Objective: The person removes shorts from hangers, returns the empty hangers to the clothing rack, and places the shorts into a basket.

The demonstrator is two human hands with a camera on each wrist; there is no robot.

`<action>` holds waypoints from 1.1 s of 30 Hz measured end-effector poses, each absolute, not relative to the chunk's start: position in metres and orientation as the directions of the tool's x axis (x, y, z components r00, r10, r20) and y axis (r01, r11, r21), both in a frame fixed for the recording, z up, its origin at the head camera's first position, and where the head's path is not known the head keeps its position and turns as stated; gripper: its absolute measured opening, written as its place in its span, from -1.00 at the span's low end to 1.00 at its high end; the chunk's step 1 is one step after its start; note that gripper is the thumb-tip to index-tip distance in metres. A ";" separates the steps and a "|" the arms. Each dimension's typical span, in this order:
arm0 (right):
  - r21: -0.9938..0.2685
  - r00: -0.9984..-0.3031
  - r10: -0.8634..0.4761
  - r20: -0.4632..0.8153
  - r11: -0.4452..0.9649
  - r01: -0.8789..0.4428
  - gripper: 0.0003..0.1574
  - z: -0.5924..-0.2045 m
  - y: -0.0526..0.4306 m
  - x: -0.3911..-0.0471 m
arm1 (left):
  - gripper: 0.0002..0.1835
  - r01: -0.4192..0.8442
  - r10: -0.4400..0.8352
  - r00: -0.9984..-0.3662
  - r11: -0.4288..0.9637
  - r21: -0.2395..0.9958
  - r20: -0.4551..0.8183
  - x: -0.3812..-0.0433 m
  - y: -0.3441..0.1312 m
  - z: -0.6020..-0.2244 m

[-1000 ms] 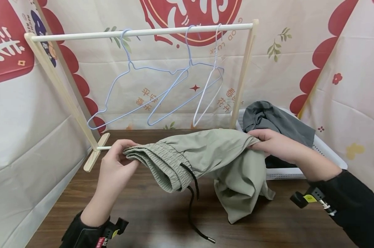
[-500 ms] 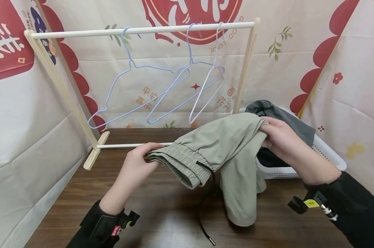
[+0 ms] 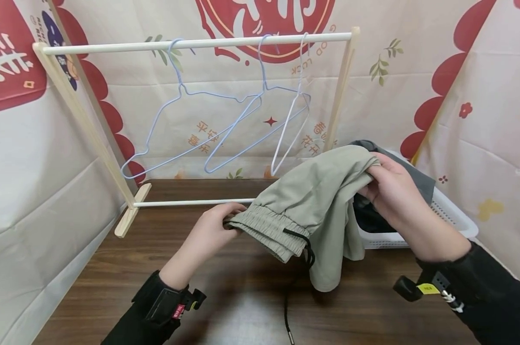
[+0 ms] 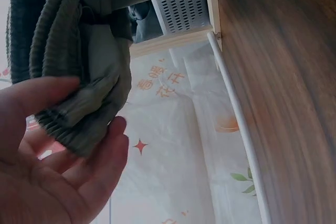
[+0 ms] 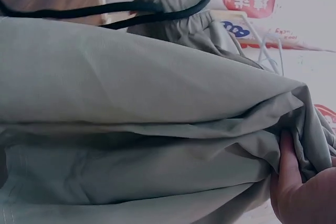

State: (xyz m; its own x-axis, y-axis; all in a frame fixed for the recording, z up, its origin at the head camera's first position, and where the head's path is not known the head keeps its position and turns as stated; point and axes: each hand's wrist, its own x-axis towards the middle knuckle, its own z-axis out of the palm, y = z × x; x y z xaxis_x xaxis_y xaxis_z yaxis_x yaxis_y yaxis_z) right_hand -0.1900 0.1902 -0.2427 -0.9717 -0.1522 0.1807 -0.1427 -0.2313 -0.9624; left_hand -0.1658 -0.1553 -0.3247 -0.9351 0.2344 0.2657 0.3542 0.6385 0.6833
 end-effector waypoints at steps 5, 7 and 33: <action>-0.953 -0.972 -0.153 0.179 -0.274 -0.132 -0.63 -0.242 0.186 -0.188 | -0.55 0.311 0.275 -0.947 0.645 0.698 0.168 -0.170 -0.154 -0.332; -0.946 -0.970 -0.159 0.182 -0.297 -0.128 -0.60 -0.241 0.184 -0.188 | -0.54 0.305 0.293 -0.946 0.652 0.695 0.139 -0.172 -0.153 -0.335; -0.795 -0.969 -0.038 0.245 -0.579 -0.178 -0.70 -0.222 0.194 -0.197 | -0.73 0.248 0.241 -0.963 0.621 0.744 0.120 -0.170 -0.152 -0.327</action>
State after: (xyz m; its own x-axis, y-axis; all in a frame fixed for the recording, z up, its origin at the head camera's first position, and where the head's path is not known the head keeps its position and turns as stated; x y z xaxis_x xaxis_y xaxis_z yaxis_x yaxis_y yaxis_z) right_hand -0.1967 0.1937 -0.2220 -0.9688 -0.0381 0.2451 -0.1784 -0.5794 -0.7953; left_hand -0.1701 -0.1517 -0.3272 -0.9630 0.2413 0.1198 0.2480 0.6206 0.7439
